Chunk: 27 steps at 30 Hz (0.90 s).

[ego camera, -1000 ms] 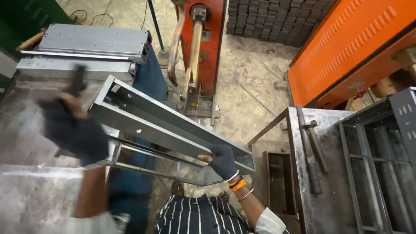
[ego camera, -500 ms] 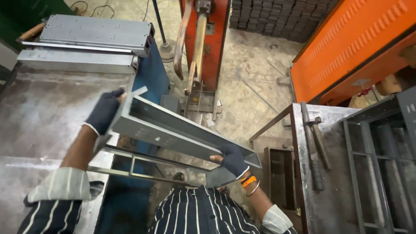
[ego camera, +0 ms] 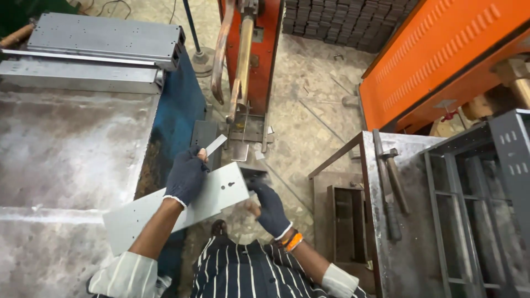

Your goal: Spot welding metal components to assemble a metal enclosure frame.

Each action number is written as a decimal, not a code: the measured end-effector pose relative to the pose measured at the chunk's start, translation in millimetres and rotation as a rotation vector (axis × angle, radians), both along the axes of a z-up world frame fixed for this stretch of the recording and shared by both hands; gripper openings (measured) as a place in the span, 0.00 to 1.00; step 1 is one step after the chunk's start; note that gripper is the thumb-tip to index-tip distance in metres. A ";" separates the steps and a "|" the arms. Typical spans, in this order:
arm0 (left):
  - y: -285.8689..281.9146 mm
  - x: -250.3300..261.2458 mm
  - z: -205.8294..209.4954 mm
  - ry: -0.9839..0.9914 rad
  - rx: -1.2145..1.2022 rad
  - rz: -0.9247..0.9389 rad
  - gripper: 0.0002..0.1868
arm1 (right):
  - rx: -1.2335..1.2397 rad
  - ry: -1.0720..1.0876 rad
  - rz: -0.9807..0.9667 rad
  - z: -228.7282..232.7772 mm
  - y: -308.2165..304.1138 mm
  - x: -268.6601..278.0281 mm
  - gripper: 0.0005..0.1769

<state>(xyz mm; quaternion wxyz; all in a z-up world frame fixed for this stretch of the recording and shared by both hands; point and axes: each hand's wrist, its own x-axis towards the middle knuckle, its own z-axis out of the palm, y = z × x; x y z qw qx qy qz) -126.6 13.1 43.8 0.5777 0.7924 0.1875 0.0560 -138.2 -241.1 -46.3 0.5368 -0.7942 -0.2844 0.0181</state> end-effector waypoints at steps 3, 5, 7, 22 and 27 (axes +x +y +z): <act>7.3 7.9 -15.2 -0.107 0.039 -0.025 0.20 | 0.189 0.154 0.029 35.0 13.4 20.3 0.33; 18.1 12.4 -18.9 -0.127 -0.039 -0.049 0.20 | 0.204 0.185 0.034 28.8 23.9 32.6 0.33; 22.9 16.0 -16.2 -0.150 -0.124 -0.082 0.20 | 0.215 0.208 0.027 17.6 29.3 44.4 0.34; 66.6 82.4 1.9 -0.085 -0.335 -0.099 0.17 | 0.197 -0.081 -0.113 68.2 84.6 97.6 0.61; 71.1 107.9 17.5 -0.056 -0.587 -0.037 0.15 | 0.233 -0.039 -0.177 68.6 100.4 118.4 0.60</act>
